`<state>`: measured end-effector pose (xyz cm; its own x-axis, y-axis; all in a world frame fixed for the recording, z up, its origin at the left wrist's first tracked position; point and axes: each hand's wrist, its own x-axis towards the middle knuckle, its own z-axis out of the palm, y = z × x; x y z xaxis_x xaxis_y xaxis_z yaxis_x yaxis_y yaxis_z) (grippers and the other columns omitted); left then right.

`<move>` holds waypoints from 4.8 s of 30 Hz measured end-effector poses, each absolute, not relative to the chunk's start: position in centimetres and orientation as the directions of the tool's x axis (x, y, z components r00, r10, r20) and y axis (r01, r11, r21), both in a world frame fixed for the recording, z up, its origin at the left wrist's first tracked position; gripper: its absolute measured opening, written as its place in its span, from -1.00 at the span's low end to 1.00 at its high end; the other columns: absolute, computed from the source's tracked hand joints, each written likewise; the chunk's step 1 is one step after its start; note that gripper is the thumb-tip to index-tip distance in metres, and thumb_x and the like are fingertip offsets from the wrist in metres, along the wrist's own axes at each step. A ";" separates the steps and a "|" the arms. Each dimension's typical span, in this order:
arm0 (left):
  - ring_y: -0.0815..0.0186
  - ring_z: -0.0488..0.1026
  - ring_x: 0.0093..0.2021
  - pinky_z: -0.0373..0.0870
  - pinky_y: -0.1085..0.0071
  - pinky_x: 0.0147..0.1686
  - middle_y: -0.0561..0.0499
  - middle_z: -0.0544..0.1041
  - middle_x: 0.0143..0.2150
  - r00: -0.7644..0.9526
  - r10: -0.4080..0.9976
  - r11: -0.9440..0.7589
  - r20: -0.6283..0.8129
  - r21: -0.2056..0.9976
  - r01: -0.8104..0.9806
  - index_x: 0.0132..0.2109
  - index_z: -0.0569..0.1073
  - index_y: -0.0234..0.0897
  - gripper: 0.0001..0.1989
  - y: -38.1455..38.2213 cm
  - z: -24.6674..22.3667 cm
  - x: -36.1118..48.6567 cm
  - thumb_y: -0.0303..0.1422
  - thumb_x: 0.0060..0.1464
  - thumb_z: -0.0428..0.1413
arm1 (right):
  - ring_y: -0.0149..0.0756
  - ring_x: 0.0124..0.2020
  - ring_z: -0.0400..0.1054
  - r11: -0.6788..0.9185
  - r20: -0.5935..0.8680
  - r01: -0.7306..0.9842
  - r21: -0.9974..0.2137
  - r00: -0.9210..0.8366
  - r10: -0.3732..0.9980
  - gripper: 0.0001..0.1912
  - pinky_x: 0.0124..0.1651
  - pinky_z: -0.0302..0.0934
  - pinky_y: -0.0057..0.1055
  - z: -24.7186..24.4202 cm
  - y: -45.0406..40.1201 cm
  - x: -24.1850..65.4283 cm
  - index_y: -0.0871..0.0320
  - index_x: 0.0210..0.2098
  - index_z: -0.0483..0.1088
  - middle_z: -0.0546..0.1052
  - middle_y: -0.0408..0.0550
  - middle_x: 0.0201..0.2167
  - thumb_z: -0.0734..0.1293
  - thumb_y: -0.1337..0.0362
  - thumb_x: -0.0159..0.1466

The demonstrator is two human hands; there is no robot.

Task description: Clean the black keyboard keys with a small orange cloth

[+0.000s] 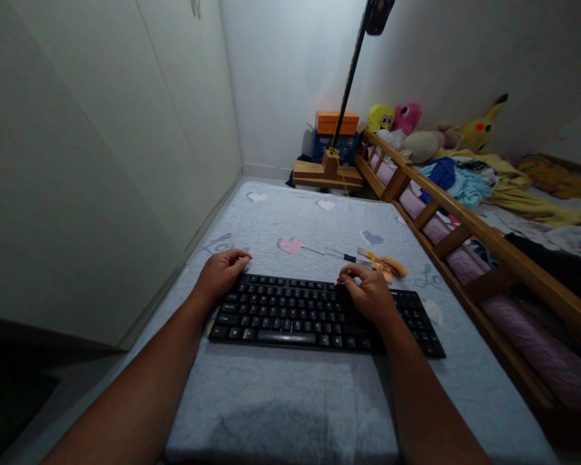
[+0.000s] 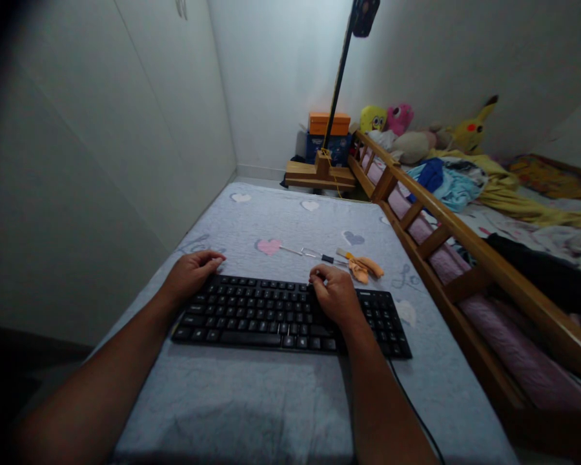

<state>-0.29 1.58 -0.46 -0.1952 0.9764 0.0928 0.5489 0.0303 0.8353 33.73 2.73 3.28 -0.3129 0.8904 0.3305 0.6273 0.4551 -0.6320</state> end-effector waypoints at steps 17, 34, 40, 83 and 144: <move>0.13 0.53 -0.27 0.35 0.28 -0.21 -0.04 0.63 -0.32 -0.198 0.975 0.027 0.100 0.834 0.551 -0.24 0.60 -0.28 -0.61 1.8 -0.9 -0.5 -0.07 -0.01 0.10 | -0.28 -0.44 0.42 0.481 0.304 0.612 -0.628 -0.377 0.875 -0.81 -0.30 0.19 -0.39 3.8 2.4 33.7 0.12 -0.47 0.44 0.54 -0.11 -0.52 0.23 0.33 0.22; 0.14 0.52 -0.27 0.37 0.28 -0.19 -0.03 0.63 -0.32 -0.192 0.975 0.015 0.113 0.828 0.561 -0.23 0.60 -0.27 -0.62 1.8 -1.0 -0.6 -0.06 0.01 0.10 | -0.23 -0.35 0.47 0.443 0.322 0.620 -0.647 -0.305 0.896 -0.83 -0.22 0.24 -0.37 3.2 2.7 33.9 0.10 -0.45 0.45 0.60 -0.09 -0.44 0.25 0.31 0.23; 0.13 0.52 -0.26 0.37 0.28 -0.18 -0.04 0.63 -0.31 -0.193 0.975 0.019 0.106 0.830 0.557 -0.24 0.60 -0.28 -0.62 1.7 -0.6 -0.3 -0.08 0.00 0.10 | -0.23 -0.39 0.45 0.404 0.305 0.650 -0.643 -0.267 0.914 -0.83 -0.25 0.22 -0.37 3.5 2.8 34.3 0.09 -0.45 0.46 0.59 -0.11 -0.48 0.26 0.29 0.22; 0.13 0.51 -0.29 0.35 0.28 -0.22 -0.03 0.62 -0.35 -0.201 0.974 0.027 0.106 0.824 0.567 -0.26 0.60 -0.26 -0.63 1.7 -0.7 -0.4 -0.08 -0.01 0.09 | -0.19 -0.36 0.47 0.347 0.256 0.664 -0.662 -0.234 0.938 -0.79 -0.20 0.23 -0.31 3.5 3.3 35.4 0.10 -0.45 0.48 0.60 -0.08 -0.46 0.25 0.21 0.22; 0.16 0.49 -0.32 0.34 0.29 -0.24 -0.02 0.60 -0.35 -0.203 0.975 0.039 0.088 0.835 0.549 -0.24 0.59 -0.28 -0.61 1.7 -0.8 -0.4 -0.06 -0.01 0.09 | -0.17 -0.32 0.43 0.247 0.182 0.717 -0.651 -0.169 0.969 -0.78 -0.20 0.21 -0.30 4.4 3.8 37.6 0.10 -0.51 0.42 0.56 -0.03 -0.46 0.23 0.17 0.17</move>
<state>-0.39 1.66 -0.78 -0.2034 0.9751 0.0885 0.5493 0.0388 0.8347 37.59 3.79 4.42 -0.1689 0.9687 0.1819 0.7174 0.2474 -0.6513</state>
